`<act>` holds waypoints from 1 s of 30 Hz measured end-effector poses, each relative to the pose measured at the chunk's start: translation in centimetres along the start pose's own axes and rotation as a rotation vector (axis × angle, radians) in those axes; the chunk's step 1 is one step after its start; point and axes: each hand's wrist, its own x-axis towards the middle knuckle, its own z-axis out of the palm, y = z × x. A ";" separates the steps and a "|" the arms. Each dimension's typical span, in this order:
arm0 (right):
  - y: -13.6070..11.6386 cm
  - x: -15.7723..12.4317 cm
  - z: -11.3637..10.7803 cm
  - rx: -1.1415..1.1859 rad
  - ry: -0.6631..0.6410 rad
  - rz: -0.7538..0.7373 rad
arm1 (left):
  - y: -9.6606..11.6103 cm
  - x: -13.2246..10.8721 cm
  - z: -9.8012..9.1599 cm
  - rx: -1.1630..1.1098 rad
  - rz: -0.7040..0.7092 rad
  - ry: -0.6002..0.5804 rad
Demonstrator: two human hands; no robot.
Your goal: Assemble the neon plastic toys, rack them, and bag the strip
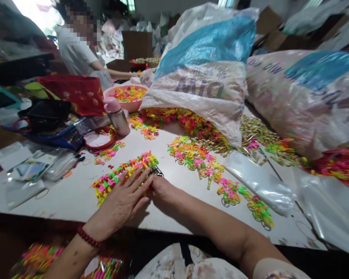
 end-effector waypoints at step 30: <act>5.1 -7.8 -14.1 0.135 0.781 0.431 | 1.8 1.2 -0.7 -0.094 0.010 -0.112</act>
